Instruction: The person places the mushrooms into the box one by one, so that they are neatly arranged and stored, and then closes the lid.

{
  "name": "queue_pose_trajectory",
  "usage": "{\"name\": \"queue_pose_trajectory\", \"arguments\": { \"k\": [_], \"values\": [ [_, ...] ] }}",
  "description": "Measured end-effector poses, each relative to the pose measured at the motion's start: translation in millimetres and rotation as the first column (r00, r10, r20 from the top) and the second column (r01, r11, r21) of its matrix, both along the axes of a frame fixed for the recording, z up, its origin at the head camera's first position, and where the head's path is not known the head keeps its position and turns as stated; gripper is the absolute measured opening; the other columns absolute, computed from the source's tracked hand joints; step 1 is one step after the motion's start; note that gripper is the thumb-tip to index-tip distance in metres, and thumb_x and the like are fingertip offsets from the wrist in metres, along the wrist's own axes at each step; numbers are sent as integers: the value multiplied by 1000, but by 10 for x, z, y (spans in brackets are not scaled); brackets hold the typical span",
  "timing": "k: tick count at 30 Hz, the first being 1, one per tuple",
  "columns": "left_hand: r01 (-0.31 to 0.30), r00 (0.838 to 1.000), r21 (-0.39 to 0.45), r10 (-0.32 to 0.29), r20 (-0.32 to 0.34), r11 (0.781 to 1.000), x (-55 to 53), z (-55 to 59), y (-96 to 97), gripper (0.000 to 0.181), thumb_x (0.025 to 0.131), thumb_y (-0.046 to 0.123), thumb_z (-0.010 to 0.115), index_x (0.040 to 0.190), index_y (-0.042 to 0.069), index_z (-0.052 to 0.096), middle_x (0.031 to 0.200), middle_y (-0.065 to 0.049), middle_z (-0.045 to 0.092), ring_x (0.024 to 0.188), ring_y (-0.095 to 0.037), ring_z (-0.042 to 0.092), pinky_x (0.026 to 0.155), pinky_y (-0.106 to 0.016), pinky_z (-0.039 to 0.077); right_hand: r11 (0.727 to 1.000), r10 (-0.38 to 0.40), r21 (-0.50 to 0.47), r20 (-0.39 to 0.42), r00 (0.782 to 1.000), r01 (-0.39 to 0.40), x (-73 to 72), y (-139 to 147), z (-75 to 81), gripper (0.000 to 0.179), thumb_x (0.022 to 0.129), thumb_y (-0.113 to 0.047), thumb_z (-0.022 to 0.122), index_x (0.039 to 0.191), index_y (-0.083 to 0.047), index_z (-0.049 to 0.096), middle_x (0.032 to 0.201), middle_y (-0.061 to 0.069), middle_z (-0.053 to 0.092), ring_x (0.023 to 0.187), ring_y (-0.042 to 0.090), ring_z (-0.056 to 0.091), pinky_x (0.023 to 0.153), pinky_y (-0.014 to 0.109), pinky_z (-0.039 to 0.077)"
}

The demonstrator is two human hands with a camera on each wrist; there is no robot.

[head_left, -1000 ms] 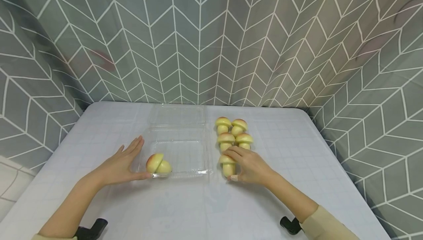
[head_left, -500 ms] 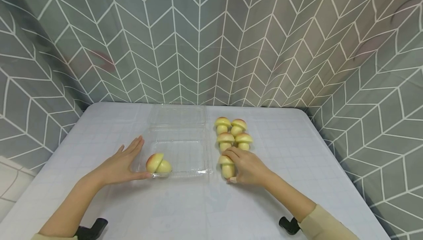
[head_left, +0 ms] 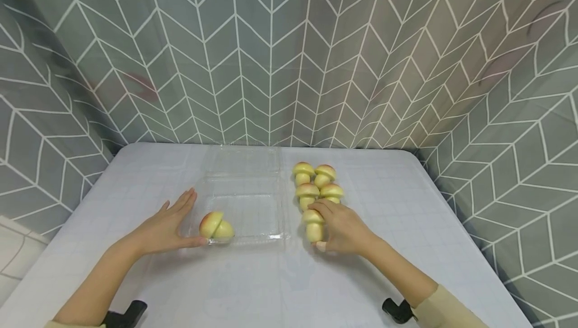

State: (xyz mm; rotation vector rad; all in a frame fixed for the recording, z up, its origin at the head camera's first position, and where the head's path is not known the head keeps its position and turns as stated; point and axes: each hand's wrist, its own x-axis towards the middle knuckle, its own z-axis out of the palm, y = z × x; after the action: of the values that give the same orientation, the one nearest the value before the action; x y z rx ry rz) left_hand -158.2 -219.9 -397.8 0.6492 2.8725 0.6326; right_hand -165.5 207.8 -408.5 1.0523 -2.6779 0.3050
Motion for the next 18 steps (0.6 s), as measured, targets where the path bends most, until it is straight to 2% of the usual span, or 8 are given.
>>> {"name": "queue_pose_trajectory", "arguments": {
  "k": [7,18],
  "values": [
    [-3,1000,-6,3,-8,1000,-5,-6,1,119,73,61,73,148,-12,17,155,-29,12,141,-45,16,110,-65,11,999,-38,-36,-29,999,37,-4,93,125,81,61,-41,84,129,-12,52,122,3,56,100,24,60,82,40,52],
    [2,1000,-3,-2,-16,1000,-6,-36,-7,119,72,62,73,148,-12,17,155,-29,13,141,-45,17,110,-65,12,990,21,-135,-167,986,-44,-39,189,204,84,59,-38,85,130,-6,51,129,10,54,112,28,58,89,42,51]
  ]
}}
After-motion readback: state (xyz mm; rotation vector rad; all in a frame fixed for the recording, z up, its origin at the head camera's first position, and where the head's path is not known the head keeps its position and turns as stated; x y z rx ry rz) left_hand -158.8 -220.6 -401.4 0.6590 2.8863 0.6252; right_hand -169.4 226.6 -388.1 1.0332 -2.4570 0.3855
